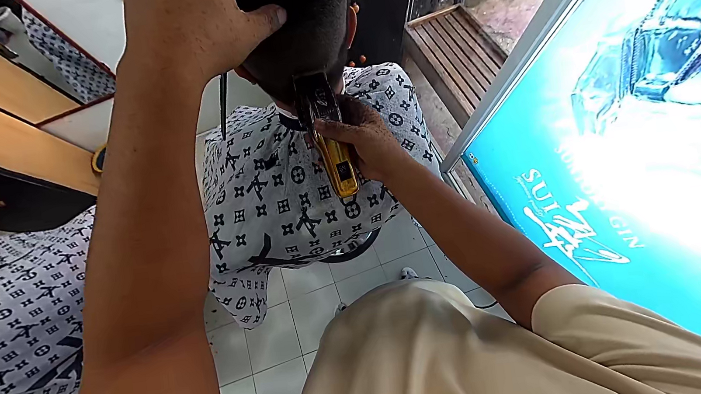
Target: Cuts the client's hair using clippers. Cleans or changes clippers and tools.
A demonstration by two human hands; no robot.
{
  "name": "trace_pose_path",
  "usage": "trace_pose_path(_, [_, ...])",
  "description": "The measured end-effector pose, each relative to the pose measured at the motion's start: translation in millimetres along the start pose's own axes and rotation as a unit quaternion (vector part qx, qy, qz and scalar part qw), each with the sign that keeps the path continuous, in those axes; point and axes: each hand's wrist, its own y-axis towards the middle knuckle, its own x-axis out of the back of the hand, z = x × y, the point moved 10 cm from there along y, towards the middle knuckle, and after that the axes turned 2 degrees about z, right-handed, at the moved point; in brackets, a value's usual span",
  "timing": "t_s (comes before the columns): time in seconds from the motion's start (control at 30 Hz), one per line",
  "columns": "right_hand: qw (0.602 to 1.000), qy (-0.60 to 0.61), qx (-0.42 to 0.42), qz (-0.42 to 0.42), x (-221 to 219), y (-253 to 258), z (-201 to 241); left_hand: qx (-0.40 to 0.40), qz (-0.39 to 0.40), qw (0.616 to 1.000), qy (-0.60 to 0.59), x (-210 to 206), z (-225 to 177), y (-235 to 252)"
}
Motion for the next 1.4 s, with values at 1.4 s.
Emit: trace_pose_path(1.4, [0.96, -0.267, 0.024, 0.084, 21, 0, 51, 0.046, 0.018, 0.999, 0.007, 2, -2, -8])
